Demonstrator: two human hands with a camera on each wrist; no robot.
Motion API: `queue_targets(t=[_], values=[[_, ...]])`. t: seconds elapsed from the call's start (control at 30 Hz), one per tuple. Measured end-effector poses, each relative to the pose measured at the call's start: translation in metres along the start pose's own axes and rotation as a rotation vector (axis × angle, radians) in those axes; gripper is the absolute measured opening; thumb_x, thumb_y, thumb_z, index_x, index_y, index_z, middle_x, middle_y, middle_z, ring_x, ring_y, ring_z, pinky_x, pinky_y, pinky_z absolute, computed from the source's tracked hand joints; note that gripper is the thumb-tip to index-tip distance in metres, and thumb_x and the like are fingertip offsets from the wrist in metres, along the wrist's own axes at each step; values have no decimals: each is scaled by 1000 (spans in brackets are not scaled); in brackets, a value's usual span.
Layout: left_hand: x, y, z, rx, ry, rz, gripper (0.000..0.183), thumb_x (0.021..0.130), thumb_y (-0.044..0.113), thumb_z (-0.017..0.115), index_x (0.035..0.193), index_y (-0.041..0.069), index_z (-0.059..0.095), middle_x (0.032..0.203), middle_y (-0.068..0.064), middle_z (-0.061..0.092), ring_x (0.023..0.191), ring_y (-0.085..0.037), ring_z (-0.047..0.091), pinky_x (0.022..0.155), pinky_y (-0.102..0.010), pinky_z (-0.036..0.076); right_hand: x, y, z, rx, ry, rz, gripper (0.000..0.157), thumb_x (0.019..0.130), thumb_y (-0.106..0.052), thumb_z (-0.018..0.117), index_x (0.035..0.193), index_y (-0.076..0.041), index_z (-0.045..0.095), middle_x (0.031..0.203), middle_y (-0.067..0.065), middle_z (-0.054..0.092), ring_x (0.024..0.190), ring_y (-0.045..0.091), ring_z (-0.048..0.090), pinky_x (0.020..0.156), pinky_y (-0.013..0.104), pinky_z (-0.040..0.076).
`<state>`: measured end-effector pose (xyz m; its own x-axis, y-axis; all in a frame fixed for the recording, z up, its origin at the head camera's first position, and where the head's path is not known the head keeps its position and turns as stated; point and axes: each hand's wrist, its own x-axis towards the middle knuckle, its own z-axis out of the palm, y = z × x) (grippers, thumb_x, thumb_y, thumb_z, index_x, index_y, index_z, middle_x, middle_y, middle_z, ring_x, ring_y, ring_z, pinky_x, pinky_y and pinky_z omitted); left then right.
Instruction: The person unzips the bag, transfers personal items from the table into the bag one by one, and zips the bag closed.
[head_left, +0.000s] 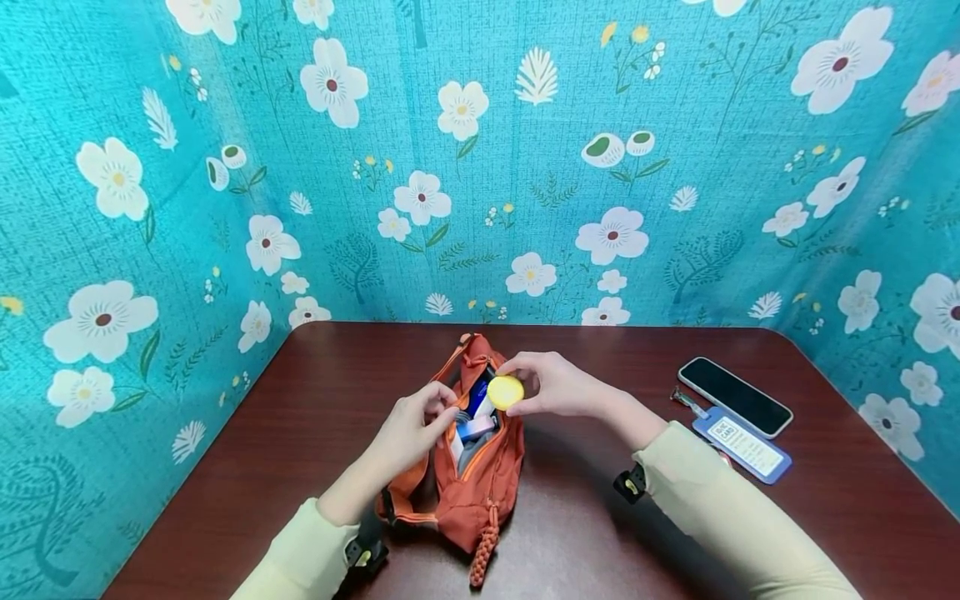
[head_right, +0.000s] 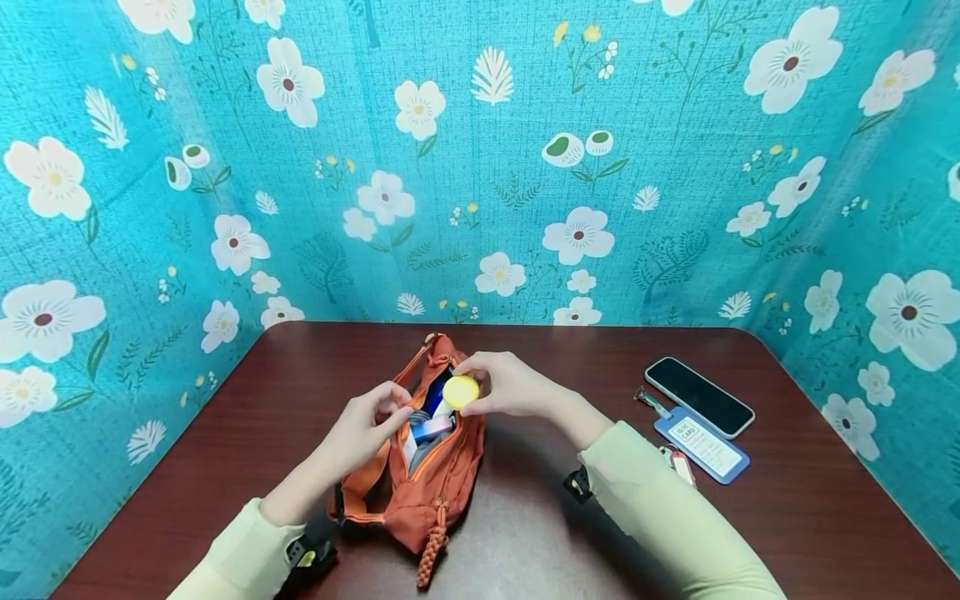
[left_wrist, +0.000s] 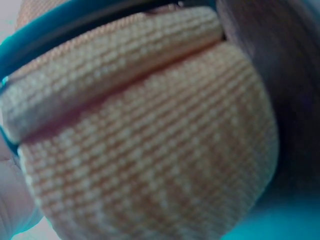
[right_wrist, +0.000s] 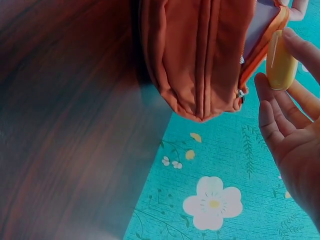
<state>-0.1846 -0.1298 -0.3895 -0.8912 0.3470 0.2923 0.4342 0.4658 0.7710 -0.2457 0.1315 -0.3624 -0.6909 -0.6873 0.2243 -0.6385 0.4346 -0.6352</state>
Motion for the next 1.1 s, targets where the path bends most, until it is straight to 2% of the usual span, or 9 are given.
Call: queue_targets(t=[0.23, 0.43, 0.6, 0.8, 0.93, 1.1], values=[[1, -5, 1, 7, 2, 7, 9, 94, 6, 63, 100, 10, 57, 63, 3, 53, 51, -20, 55, 46, -28, 45, 5, 2, 11, 14, -18, 14, 49, 77, -20, 84, 119, -7, 63, 96, -2, 65, 78, 26, 62, 68, 29, 51], [0, -3, 1, -4, 1, 3, 9, 94, 6, 63, 100, 10, 57, 62, 3, 53, 52, -23, 56, 46, -28, 44, 9, 2, 22, 4, -11, 17, 48, 77, -22, 84, 118, -8, 64, 88, -5, 63, 68, 17, 55, 61, 28, 48], [-1, -3, 1, -12, -4, -8, 9, 94, 7, 63, 100, 10, 57, 63, 2, 53, 54, -27, 56, 46, -28, 44, 11, 1, 33, -33, -5, 42, 47, 77, -29, 84, 117, -12, 66, 90, -9, 63, 73, 13, 54, 64, 27, 47], [-1, -3, 2, 3, 2, -6, 9, 94, 8, 64, 100, 10, 57, 64, 3, 54, 52, -20, 55, 49, -28, 47, 12, 1, 40, -26, 29, 47, 48, 76, -32, 84, 116, -12, 68, 85, -8, 63, 71, 13, 52, 61, 27, 46], [-2, -3, 2, 6, 6, -2, 9, 94, 8, 64, 100, 11, 57, 64, 4, 54, 52, -18, 54, 50, -28, 47, 12, 4, 43, -19, 38, 29, 49, 76, -31, 84, 118, -11, 68, 98, -4, 67, 73, 14, 53, 62, 26, 47], [-2, -3, 1, -2, 11, -3, 9, 94, 8, 64, 100, 11, 58, 63, 4, 55, 54, -25, 56, 48, -28, 46, 11, 4, 42, -32, 49, 9, 47, 77, -27, 83, 118, -8, 68, 109, 1, 67, 77, 14, 55, 67, 25, 49]])
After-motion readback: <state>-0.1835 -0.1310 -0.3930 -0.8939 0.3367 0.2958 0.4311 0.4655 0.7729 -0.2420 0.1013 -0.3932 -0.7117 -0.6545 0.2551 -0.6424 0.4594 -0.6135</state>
